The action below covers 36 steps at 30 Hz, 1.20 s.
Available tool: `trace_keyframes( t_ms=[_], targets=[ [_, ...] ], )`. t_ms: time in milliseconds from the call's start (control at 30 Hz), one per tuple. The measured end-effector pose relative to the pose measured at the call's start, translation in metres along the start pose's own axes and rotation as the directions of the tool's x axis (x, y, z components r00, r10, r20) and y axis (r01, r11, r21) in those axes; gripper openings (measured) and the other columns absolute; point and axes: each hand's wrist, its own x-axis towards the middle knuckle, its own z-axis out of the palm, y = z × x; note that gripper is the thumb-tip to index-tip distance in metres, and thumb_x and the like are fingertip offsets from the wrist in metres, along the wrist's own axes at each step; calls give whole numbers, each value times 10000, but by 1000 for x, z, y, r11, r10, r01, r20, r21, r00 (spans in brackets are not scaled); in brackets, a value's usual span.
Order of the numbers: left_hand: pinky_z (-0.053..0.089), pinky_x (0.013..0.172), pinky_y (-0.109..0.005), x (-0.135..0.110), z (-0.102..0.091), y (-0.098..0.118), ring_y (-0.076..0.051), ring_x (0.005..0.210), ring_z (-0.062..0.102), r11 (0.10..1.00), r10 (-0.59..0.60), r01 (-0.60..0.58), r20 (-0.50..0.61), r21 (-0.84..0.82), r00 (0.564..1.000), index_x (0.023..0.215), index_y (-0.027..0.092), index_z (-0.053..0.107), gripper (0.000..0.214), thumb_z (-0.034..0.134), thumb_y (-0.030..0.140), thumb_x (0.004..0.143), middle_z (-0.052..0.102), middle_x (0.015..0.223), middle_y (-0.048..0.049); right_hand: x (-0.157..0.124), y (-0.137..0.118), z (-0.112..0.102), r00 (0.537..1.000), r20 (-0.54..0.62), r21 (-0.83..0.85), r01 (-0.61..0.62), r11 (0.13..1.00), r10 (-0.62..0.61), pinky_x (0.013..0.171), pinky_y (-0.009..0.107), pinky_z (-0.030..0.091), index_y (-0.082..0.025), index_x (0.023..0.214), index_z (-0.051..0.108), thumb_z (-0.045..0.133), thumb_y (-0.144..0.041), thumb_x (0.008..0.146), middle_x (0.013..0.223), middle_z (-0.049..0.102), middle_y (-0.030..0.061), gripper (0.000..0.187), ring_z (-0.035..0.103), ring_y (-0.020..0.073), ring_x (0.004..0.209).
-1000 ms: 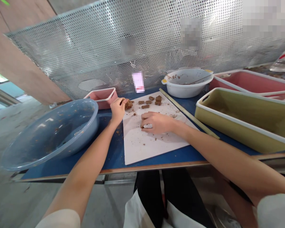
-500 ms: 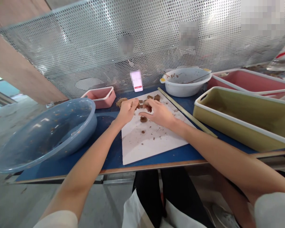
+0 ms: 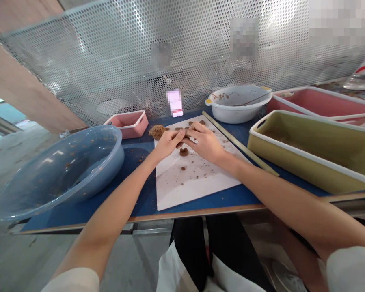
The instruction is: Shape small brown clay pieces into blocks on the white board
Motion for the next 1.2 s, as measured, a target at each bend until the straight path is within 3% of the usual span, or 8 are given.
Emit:
trace_keyframes(
  t_ms=[167,367,733,967,1200],
  targets=[
    [321,555,-296,1,-8,3,-107,554,434,989,-33,42,62,-141,998,654,198,571,748,652,877,957,514,599,6,1,2,0,999,-27,-18,-48,999,48,884,436,579,-278,988,782,686,-601,1084,933,624,60,350,614,234,843],
    [267,555,-301,0,-13,9,-105,588,371,980,-63,78,84,-183,994,680,195,630,694,828,842,832,460,649,21,0,5,0,999,-14,-6,-52,999,52,858,425,572,-280,1036,781,686,-556,1089,908,588,38,297,601,221,817],
    [243,577,-305,3,-19,-1,-103,601,360,978,-19,42,114,-204,993,627,187,593,701,805,798,896,466,646,14,2,7,2,999,-35,-1,-25,1000,25,837,402,564,-273,1019,796,733,-487,1073,906,618,34,229,596,210,806],
    [256,577,-288,4,-18,-10,-77,582,329,913,-48,98,136,-395,990,624,163,625,690,933,761,778,449,623,36,6,4,2,997,-51,112,-49,992,55,765,387,552,-258,979,822,848,-449,998,831,604,10,194,574,190,748],
    [234,572,-291,3,-15,-5,-81,582,330,900,-50,83,87,-428,995,580,167,599,703,937,749,785,424,603,34,5,5,6,991,-130,62,35,997,-26,783,402,570,-268,948,777,805,-423,1031,827,570,10,178,610,212,785]
  ],
)
